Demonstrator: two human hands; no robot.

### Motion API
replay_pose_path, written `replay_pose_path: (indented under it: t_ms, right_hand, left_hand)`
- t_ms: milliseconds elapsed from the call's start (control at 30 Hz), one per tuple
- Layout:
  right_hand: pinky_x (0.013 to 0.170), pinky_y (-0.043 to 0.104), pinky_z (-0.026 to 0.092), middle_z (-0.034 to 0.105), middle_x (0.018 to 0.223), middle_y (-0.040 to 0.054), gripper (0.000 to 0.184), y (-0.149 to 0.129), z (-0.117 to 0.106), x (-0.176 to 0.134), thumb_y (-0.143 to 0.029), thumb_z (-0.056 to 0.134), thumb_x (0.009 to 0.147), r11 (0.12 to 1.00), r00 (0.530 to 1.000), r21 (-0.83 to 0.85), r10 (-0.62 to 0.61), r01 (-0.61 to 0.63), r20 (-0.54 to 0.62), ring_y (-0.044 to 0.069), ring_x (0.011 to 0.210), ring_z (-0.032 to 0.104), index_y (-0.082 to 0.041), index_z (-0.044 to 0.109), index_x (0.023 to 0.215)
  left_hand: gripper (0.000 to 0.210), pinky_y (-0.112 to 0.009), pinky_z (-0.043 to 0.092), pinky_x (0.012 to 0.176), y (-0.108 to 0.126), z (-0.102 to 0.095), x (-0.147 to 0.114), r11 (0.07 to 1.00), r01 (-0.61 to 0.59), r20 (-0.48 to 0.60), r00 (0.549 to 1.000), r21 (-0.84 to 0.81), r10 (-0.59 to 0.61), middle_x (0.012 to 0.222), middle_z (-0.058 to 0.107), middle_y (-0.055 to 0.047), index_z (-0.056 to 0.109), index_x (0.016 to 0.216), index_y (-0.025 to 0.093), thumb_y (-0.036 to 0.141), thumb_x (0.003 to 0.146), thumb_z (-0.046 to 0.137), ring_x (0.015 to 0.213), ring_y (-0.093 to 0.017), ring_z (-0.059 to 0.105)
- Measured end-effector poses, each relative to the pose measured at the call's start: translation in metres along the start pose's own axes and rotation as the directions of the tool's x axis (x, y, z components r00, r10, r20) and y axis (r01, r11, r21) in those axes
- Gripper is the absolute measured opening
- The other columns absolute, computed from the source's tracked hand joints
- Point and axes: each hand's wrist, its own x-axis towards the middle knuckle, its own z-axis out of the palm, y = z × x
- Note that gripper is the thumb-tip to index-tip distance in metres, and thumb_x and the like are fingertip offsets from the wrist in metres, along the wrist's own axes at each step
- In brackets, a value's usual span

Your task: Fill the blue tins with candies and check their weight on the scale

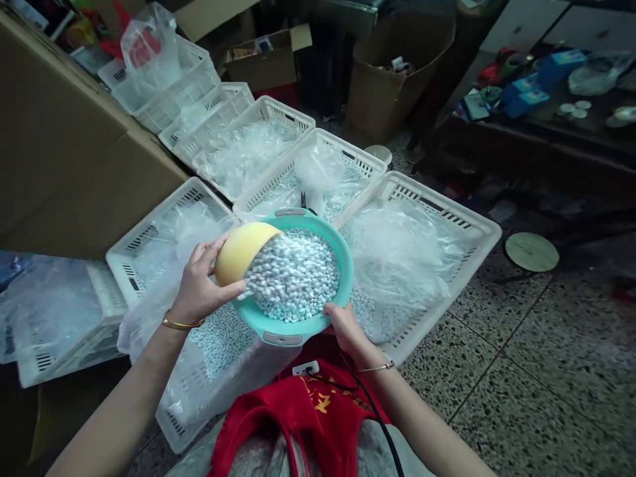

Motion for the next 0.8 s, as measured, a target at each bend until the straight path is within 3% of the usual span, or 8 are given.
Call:
replay_pose_path:
  t_ms: [167, 367, 433, 500, 567, 633, 733, 800]
  right_hand:
    - [0.042, 0.026, 0.045, 0.046, 0.048, -0.0078, 0.026, -0.003, 0.003, -0.001, -0.020, 0.053, 0.047, 0.999, 1.000, 0.032, 0.014, -0.014, 0.016, 0.012, 0.045, 0.043, -0.023, 0.045, 0.072]
    - [0.042, 0.026, 0.044, 0.047, 0.049, -0.0078, 0.028, -0.003, 0.001, 0.000, -0.019, 0.053, 0.046, 0.999, 0.999, 0.049, -0.001, -0.001, 0.036, 0.012, 0.045, 0.043, -0.023, 0.046, 0.073]
    - [0.042, 0.025, 0.043, 0.048, 0.051, -0.0076, 0.029, -0.001, -0.001, 0.001, -0.019, 0.054, 0.047, 0.999, 0.999, 0.047, -0.007, 0.005, 0.048, 0.012, 0.046, 0.044, -0.022, 0.047, 0.075]
    - [0.042, 0.025, 0.043, 0.047, 0.051, -0.0081, 0.031, 0.001, -0.003, 0.002, -0.020, 0.055, 0.047, 0.999, 0.998, 0.043, -0.010, 0.008, 0.056, 0.012, 0.047, 0.044, -0.022, 0.047, 0.077]
    - [0.041, 0.024, 0.041, 0.046, 0.051, -0.0090, 0.031, 0.003, -0.005, 0.002, -0.020, 0.056, 0.047, 0.999, 0.999, 0.033, -0.006, 0.004, 0.052, 0.011, 0.046, 0.042, -0.023, 0.046, 0.077]
    - [0.039, 0.022, 0.038, 0.044, 0.049, -0.0096, 0.030, 0.003, -0.006, 0.001, -0.020, 0.056, 0.047, 1.000, 0.999, 0.019, 0.004, -0.005, 0.039, 0.010, 0.044, 0.040, -0.023, 0.045, 0.074]
    - [0.038, 0.021, 0.035, 0.043, 0.048, -0.0096, 0.029, 0.004, -0.007, 0.000, -0.021, 0.058, 0.046, 1.000, 1.000, 0.004, 0.019, -0.019, 0.020, 0.009, 0.043, 0.039, -0.023, 0.044, 0.071]
    - [0.038, 0.021, 0.035, 0.044, 0.049, -0.0089, 0.029, 0.006, -0.009, 0.000, -0.021, 0.059, 0.045, 1.000, 1.000, 0.000, 0.027, -0.027, -0.004, 0.010, 0.044, 0.040, -0.023, 0.046, 0.070]
  left_hand:
    - [0.093, -0.052, 0.043, 0.102, 0.024, 0.003, 0.000, 0.897, -0.308, 0.095, 0.951, 0.317, 0.293, 0.125, 0.050, -0.013, 0.050, 0.139, 0.022, 0.037, 0.053, 0.081, 0.115, -0.035, 0.049]
    - [0.072, -0.051, 0.039, 0.105, 0.014, 0.006, -0.030, 0.754, -0.530, 0.189, 0.847, 0.388, 0.497, 0.130, 0.050, -0.012, 0.052, 0.135, 0.029, 0.040, 0.068, 0.077, 0.122, -0.035, 0.047]
    - [0.072, -0.049, 0.039, 0.107, 0.005, 0.000, -0.044, 0.747, -0.567, 0.133, 0.818, 0.348, 0.559, 0.129, 0.050, -0.010, 0.052, 0.132, 0.033, 0.040, 0.066, 0.079, 0.122, -0.033, 0.048]
    - [0.085, -0.048, 0.040, 0.107, -0.009, -0.009, -0.064, 0.802, -0.488, -0.038, 0.846, 0.344, 0.531, 0.131, 0.048, -0.009, 0.048, 0.136, 0.033, 0.040, 0.059, 0.084, 0.123, -0.033, 0.048]
    - [0.099, -0.045, 0.041, 0.106, -0.026, -0.016, -0.090, 0.932, -0.229, -0.296, 0.903, 0.281, 0.311, 0.137, 0.042, -0.010, 0.040, 0.142, 0.030, 0.042, 0.055, 0.085, 0.128, -0.033, 0.044]
    - [0.097, -0.041, 0.046, 0.101, -0.048, -0.017, -0.118, 0.988, 0.147, -0.494, 0.863, 0.037, -0.110, 0.141, 0.040, -0.011, 0.037, 0.143, 0.026, 0.044, 0.059, 0.081, 0.130, -0.032, 0.043]
    - [0.073, -0.034, 0.052, 0.086, -0.089, -0.005, -0.149, 0.684, 0.614, -0.324, 0.603, -0.395, -0.729, 0.128, 0.054, -0.008, 0.047, 0.131, 0.026, 0.046, 0.065, 0.073, 0.116, -0.027, 0.055]
    - [0.058, -0.033, 0.051, 0.077, -0.120, 0.010, -0.153, 0.439, 0.757, -0.072, 0.465, -0.485, -0.882, 0.109, 0.062, -0.006, 0.053, 0.121, 0.025, 0.046, 0.069, 0.068, 0.100, -0.026, 0.061]
